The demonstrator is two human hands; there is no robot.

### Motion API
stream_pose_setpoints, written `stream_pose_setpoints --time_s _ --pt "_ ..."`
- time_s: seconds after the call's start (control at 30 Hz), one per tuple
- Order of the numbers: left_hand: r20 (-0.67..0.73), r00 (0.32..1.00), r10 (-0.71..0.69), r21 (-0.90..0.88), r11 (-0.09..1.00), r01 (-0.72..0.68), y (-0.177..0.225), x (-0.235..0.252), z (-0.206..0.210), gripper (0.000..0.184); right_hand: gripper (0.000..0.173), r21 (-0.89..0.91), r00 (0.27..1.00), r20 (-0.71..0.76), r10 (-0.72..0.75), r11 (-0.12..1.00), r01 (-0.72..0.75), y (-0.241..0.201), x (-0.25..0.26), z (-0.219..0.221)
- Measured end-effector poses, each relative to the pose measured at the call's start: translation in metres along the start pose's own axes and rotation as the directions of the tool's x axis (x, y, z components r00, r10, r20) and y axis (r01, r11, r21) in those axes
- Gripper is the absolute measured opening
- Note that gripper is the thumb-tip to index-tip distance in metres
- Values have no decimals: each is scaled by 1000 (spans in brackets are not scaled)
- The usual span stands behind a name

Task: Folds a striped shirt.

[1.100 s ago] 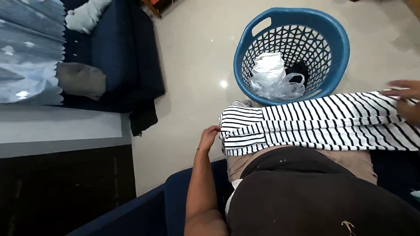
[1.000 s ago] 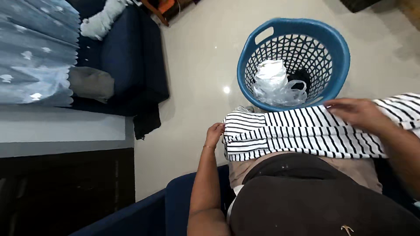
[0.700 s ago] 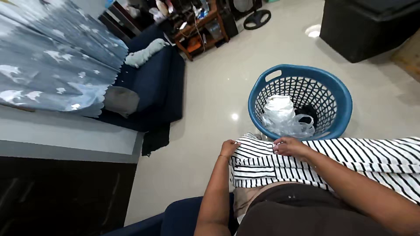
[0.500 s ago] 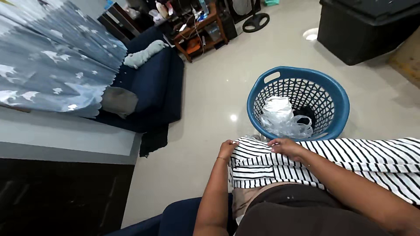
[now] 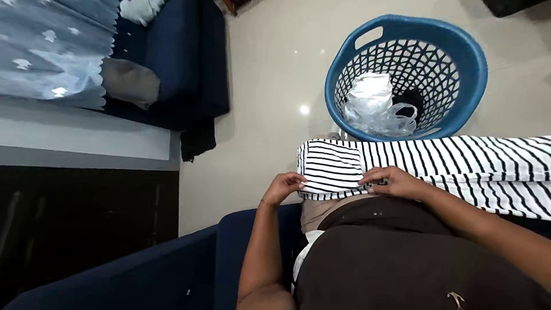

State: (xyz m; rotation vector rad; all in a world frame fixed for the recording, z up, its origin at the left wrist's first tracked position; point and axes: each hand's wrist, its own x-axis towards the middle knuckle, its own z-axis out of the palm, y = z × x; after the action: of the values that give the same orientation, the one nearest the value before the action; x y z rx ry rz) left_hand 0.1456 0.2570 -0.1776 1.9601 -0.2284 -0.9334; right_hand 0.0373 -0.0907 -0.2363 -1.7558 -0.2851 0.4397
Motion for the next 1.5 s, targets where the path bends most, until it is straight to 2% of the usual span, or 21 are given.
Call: stream_pose_setpoints --time_s 0.07,0.2,0.3,0.43,0.5,0.57,0.67,0.7,0.77,0.83,0.9,1.0,1.1,1.17,1.27,1.33,1.4,1.5 --pt "-5 1000 -17 10 1000 17 -7 1 4 19 25 -4 998 50 41 999 -41 0 2 -1" --pt "-45 999 -18 -24 1000 17 -1 8 9 22 27 -13 994 59 89 996 -88 -4 8 -2" --pt "-6 998 -67 -7 998 67 5 16 10 25 30 -1 988 78 135 991 -135 -5 8 2" --pt "74 981 -180 124 978 170 6 22 6 36 31 36 974 113 198 978 -203 -5 4 2" --pt "19 975 -221 156 964 216 6 22 3 39 30 80 969 87 231 968 -237 -7 0 -3" --pt "-123 962 -245 101 961 258 4 25 0 37 29 64 970 -9 242 968 -241 -7 -6 -13" --pt "-350 883 -313 -117 950 291 -10 46 -2 32 24 -179 941 -294 169 957 -228 8 -17 -40" --pt "-382 850 -363 -195 931 310 -16 56 -1 34 23 -272 920 -372 123 933 -235 19 -18 -51" --pt "-360 807 -469 -323 874 364 -25 78 1 44 23 -408 888 -458 49 876 -259 43 -19 -73" --pt "-319 790 -524 -436 821 369 -30 100 6 52 25 -475 876 -476 71 818 -324 61 -21 -90" --pt "-335 775 -535 -520 791 322 -30 116 10 53 28 -503 873 -469 129 774 -385 70 -25 -101" --pt "-420 742 -522 -603 772 202 -33 130 10 40 29 -538 876 -460 148 738 -407 67 -28 -109" --pt "-529 723 -445 -589 805 65 -32 133 5 33 21 -539 884 -458 89 763 -357 75 -33 -118" --pt "-542 742 -395 -572 820 18 -26 130 6 33 20 -527 891 -439 115 770 -359 79 -39 -123" --pt "-562 776 -286 -533 842 -76 -22 126 8 32 31 -546 893 -385 233 722 -424 75 -44 -126" --pt "-608 766 -207 -510 842 -178 -21 125 8 32 40 -550 882 -354 312 693 -466 68 -46 -130" --pt "-688 713 -135 -442 857 -264 -13 123 6 28 44 -544 872 -342 351 683 -488 68 -51 -135" --pt "-799 599 -49 -311 887 -342 9 116 -4 20 41 -538 871 -411 270 700 -470 85 -64 -138"
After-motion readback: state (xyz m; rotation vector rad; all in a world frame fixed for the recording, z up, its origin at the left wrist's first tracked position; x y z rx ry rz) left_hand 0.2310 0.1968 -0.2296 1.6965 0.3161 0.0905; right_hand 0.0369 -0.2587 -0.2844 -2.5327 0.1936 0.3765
